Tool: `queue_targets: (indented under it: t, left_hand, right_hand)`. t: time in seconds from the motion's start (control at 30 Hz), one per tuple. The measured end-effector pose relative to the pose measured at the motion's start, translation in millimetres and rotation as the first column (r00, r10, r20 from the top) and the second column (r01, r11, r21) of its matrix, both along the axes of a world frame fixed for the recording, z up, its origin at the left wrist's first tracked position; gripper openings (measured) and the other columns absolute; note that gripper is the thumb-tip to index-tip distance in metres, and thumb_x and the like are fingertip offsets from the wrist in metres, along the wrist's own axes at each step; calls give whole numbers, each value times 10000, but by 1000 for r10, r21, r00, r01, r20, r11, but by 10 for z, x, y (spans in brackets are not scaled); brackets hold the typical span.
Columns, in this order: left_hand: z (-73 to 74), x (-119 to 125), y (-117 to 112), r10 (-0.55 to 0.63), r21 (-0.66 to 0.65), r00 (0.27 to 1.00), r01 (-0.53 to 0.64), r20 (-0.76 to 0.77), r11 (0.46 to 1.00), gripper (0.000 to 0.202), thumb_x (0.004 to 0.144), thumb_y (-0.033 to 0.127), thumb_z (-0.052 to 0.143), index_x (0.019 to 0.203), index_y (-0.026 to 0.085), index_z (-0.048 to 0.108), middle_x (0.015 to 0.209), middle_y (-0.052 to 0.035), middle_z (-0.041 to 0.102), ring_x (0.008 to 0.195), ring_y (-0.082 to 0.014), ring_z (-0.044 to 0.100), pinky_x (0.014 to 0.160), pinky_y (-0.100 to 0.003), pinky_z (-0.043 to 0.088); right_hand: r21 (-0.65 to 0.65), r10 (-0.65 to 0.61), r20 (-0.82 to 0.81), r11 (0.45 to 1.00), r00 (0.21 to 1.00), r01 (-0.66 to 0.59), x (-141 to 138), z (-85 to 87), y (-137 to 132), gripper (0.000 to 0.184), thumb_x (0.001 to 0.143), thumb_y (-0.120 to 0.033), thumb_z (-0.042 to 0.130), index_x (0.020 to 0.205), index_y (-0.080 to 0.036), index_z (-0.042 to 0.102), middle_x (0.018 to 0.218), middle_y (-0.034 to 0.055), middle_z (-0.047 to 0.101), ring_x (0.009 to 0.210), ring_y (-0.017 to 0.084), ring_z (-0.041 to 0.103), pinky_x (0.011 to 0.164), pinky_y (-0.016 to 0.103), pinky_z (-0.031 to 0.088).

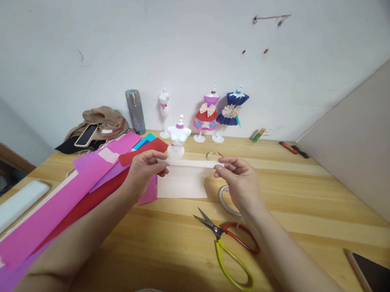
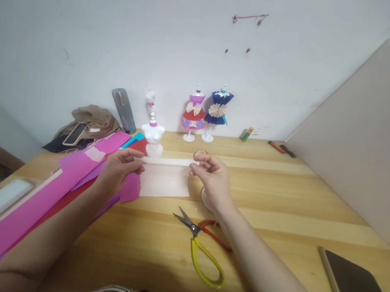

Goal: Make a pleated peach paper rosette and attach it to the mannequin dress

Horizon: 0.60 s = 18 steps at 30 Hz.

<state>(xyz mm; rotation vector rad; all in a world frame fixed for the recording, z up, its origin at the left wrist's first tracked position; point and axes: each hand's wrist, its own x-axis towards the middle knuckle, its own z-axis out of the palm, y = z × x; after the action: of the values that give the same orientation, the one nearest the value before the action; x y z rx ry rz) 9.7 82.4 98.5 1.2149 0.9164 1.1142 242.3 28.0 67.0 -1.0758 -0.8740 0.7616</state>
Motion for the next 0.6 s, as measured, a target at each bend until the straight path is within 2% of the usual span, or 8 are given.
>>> queue_targets:
  t: [0.17,0.27,0.47,0.6]
  left_hand:
    - [-3,-3,29,54,32,997,-53,-55,998,328,570,243,830,865,128,743,541,-6,677,525,-139,659,547,-227,507]
    - [-7,3,37,97,81,992,-90,-86,993,295,577,247,827,840,133,760,536,-6,680,518,-139,661,542,-225,512]
    - [-49,18,38,170,179,975,-144,-141,973,162,641,255,785,765,153,767,534,0,681,499,-119,647,521,-207,509]
    - [-75,21,41,170,176,971,-140,-166,974,173,652,278,782,758,145,750,543,-7,686,497,-127,652,512,-212,512]
  right_hand:
    - [20,-21,124,1000,992,18,33,-3,-4,206,623,-333,828,798,-273,736,727,-2,673,559,139,594,573,318,531]
    - [21,-28,170,999,985,24,48,-9,-7,201,642,-342,810,817,-265,747,662,-16,660,571,149,617,587,311,531]
    - [22,-103,263,995,959,100,38,-31,-24,157,658,-352,812,778,-267,759,740,23,745,626,193,657,634,352,543]
    - [20,-131,310,991,942,131,30,-36,-34,157,685,-395,798,753,-261,751,754,26,750,649,207,675,670,369,546]
